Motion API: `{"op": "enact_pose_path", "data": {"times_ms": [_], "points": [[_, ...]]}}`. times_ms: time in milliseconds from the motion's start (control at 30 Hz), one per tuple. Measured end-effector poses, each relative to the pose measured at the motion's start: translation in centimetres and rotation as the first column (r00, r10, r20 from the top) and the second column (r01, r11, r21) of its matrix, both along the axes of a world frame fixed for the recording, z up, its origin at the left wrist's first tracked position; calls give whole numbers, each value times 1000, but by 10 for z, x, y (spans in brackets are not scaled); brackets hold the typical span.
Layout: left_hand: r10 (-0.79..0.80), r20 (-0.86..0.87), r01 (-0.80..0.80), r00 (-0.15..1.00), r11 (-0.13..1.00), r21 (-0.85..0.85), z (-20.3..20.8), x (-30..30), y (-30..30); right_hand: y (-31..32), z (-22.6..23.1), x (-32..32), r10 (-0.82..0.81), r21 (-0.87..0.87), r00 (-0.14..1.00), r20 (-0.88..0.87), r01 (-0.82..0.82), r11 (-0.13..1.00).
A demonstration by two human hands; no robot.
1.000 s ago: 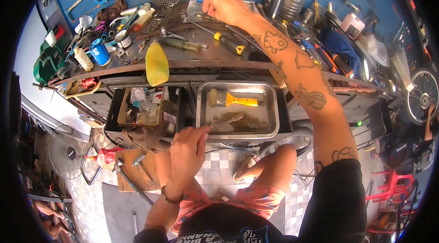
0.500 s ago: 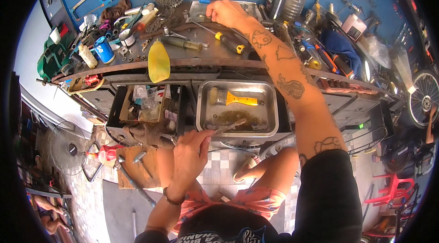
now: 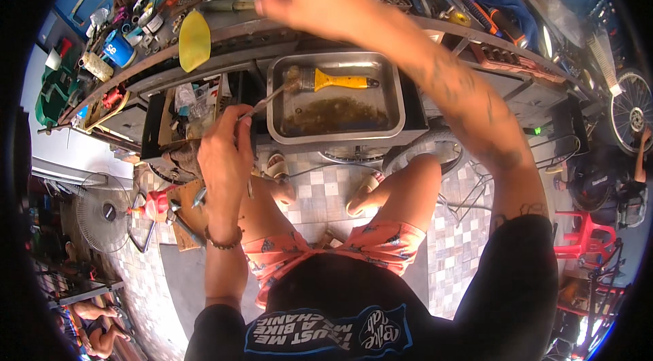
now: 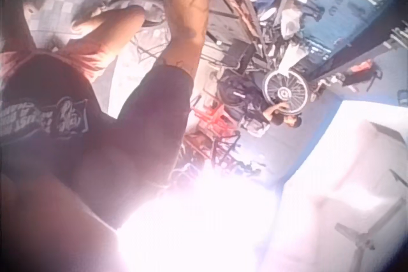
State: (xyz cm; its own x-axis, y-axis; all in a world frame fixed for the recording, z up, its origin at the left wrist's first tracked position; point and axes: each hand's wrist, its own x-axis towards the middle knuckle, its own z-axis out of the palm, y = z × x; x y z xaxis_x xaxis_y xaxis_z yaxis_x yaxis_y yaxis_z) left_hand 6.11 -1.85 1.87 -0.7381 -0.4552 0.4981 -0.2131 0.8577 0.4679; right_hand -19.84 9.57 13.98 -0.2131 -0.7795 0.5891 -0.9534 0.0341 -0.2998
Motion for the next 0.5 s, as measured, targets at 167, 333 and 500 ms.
{"op": "enact_pose_path", "data": {"times_ms": [167,333,500], "points": [[55,57,-54,997,998,-30,2,3,-4,41,-87,58,-185,524,981,62,125,842],[97,55,-92,994,992,-82,0,5,-3,35,-140,66,-196,442,964,180,99,891],[104,71,-99,992,993,-70,1,7,-2,25,-153,63,-205,451,964,170,109,886]]}}
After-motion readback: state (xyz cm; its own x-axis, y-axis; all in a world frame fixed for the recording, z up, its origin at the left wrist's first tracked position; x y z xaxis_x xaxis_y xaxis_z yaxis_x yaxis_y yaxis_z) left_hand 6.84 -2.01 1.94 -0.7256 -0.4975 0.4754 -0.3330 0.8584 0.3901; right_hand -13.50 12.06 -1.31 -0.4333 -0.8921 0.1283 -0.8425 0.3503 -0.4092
